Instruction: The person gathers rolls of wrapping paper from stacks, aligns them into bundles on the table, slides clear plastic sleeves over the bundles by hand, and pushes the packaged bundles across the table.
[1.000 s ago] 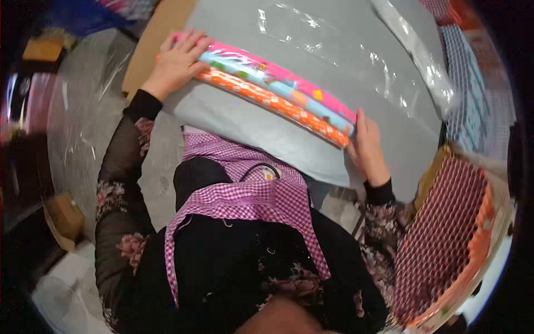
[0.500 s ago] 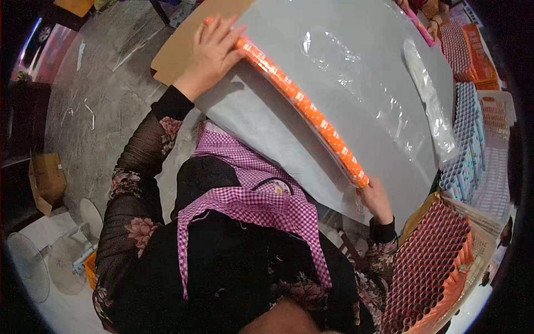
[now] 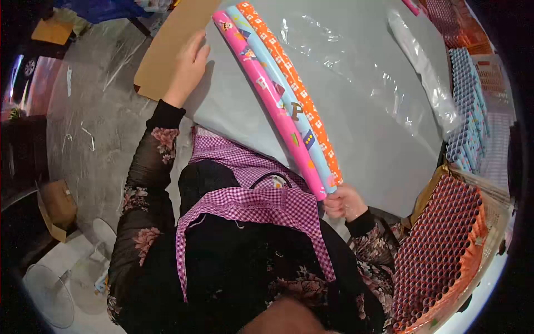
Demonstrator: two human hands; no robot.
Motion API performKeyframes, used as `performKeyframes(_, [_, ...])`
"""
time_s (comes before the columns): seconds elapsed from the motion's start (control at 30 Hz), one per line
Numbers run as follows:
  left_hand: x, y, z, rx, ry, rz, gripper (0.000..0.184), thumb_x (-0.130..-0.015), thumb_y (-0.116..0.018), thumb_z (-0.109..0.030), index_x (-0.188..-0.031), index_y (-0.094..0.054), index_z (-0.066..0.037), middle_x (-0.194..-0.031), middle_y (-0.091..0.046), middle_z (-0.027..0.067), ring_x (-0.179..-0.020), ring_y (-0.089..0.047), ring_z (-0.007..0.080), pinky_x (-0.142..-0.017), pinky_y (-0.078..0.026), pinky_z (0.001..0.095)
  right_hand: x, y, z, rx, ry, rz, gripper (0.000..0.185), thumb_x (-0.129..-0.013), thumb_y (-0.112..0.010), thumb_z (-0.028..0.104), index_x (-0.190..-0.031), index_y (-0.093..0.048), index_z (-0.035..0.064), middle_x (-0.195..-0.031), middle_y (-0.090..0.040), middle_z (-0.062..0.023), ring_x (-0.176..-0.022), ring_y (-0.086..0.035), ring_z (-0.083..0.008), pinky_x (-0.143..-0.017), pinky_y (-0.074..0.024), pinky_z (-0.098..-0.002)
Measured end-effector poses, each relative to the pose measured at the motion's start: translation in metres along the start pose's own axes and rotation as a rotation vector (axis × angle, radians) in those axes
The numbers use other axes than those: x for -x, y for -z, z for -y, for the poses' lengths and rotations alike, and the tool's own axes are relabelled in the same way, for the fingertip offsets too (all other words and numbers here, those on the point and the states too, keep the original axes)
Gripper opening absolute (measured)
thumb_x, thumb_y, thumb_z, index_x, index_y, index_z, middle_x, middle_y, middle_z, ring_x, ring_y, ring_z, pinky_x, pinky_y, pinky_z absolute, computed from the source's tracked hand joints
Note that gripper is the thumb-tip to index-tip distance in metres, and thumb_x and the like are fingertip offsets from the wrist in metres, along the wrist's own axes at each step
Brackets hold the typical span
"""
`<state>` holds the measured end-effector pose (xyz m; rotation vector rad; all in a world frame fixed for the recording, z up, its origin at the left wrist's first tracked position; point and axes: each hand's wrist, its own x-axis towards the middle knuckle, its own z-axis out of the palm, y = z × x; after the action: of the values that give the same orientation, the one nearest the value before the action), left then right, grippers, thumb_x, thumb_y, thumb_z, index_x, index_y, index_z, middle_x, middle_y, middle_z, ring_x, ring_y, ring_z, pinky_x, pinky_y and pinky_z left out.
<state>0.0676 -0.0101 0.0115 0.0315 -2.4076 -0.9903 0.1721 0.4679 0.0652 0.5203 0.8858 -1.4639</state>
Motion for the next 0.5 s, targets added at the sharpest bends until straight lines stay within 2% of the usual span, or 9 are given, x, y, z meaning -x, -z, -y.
performKeyframes(0.1, [0.009, -0.002, -0.011, 0.135, 0.136, -0.001, 0.038, -0.096, -0.055, -0.017, -0.128, -0.056, 0.003, -0.128, -0.061, 0.0200, -0.119, -0.058, 0.0301, -0.099, -0.045, 0.0368, -0.005, 0.002, -0.001, -0.053, -0.011, 0.098, 0.006, -0.082, -0.050, 0.010, -0.080, -0.045, 0.0081, -0.055, -0.029, 0.0024, -0.044, -0.024, -0.0080, -0.038, -0.0189, -0.0243])
performKeyframes(0.17, [0.018, -0.001, -0.017, 0.070, 0.088, -0.010, 0.038, -0.095, -0.056, -0.016, -0.128, -0.056, 0.003, -0.128, -0.061, 0.0204, -0.118, -0.059, 0.0293, -0.098, -0.046, 0.0358, -0.012, 0.005, -0.009, -0.115, -0.001, 0.134, 0.004, -0.082, -0.048, 0.009, -0.079, -0.046, 0.0071, -0.054, -0.029, 0.0021, -0.043, -0.025, -0.0082, -0.037, -0.0206, -0.0239])
performKeyframes(0.23, [0.021, -0.003, -0.021, 0.113, 0.147, -0.003, 0.037, -0.095, -0.057, -0.015, -0.128, -0.057, 0.003, -0.128, -0.061, 0.0199, -0.117, -0.060, 0.0288, -0.097, -0.047, 0.0354, -0.013, 0.000, -0.009, -0.134, -0.004, 0.136, 0.006, -0.081, -0.048, 0.008, -0.077, -0.045, 0.0069, -0.053, -0.029, 0.0022, -0.043, -0.026, -0.0083, -0.037, -0.0213, -0.0238])
performKeyframes(0.27, [0.023, -0.004, -0.026, 0.178, 0.180, 0.000, 0.037, -0.097, -0.056, -0.012, -0.131, -0.055, 0.002, -0.128, -0.062, 0.0120, -0.116, -0.058, 0.0188, -0.098, -0.045, 0.0310, -0.013, -0.002, -0.009, -0.147, -0.009, 0.135, 0.007, -0.081, -0.048, 0.008, -0.075, -0.045, 0.0067, -0.052, -0.029, 0.0023, -0.043, -0.026, -0.0084, -0.037, -0.0220, -0.0236])
performKeyframes(0.3, [0.024, -0.004, -0.028, 0.177, 0.174, 0.007, 0.037, -0.097, -0.056, -0.012, -0.131, -0.055, 0.002, -0.128, -0.062, 0.0120, -0.116, -0.058, 0.0188, -0.098, -0.045, 0.0310, -0.014, -0.002, -0.010, -0.154, -0.004, 0.139, 0.007, -0.081, -0.048, 0.008, -0.075, -0.045, 0.0067, -0.052, -0.029, 0.0023, -0.043, -0.026, -0.0084, -0.037, -0.0220, -0.0236])
performKeyframes(0.37, [0.027, -0.004, -0.037, 0.188, 0.222, 0.041, 0.035, -0.096, -0.057, -0.015, -0.125, -0.058, 0.004, -0.121, -0.065, 0.0166, -0.113, -0.062, 0.0250, -0.094, -0.049, 0.0340, -0.016, 0.001, -0.014, -0.181, -0.004, 0.179, 0.011, -0.081, -0.048, 0.008, -0.071, -0.043, 0.0069, -0.051, -0.028, 0.0026, -0.042, -0.027, -0.0084, -0.037, -0.0224, -0.0238])
performKeyframes(0.4, [0.030, -0.006, -0.045, 0.244, 0.241, 0.042, 0.036, -0.097, -0.055, -0.017, -0.124, -0.058, 0.006, -0.113, -0.068, 0.0136, -0.104, -0.064, 0.0201, -0.088, -0.050, 0.0297, -0.017, 0.002, -0.014, -0.186, -0.003, 0.181, 0.011, -0.081, -0.048, 0.008, -0.071, -0.043, 0.0069, -0.051, -0.028, 0.0026, -0.042, -0.027, -0.0084, -0.037, -0.0224, -0.0238])
performKeyframes(0.43, [0.032, -0.006, -0.054, 0.241, 0.244, 0.046, 0.036, -0.097, -0.055, -0.017, -0.124, -0.058, 0.006, -0.113, -0.068, 0.0136, -0.104, -0.064, 0.0201, -0.088, -0.050, 0.0297, -0.018, 0.003, -0.015, -0.175, -0.006, 0.204, 0.012, -0.080, -0.048, 0.009, -0.070, -0.042, 0.0070, -0.050, -0.027, 0.0028, -0.042, -0.026, -0.0084, -0.037, -0.0224, -0.0238])
performKeyframes(0.5, [0.036, -0.006, -0.070, 0.551, 0.610, 0.140, 0.038, -0.098, -0.053, -0.020, -0.126, -0.055, 0.006, -0.109, -0.068, 0.0113, -0.093, -0.065, 0.0142, -0.081, -0.050, 0.0252, -0.021, 0.005, -0.019, -0.162, -0.015, 0.231, 0.013, -0.080, -0.048, 0.009, -0.069, -0.040, 0.0071, -0.049, -0.026, 0.0031, -0.041, -0.026, -0.0085, -0.036, -0.0225, -0.0239])
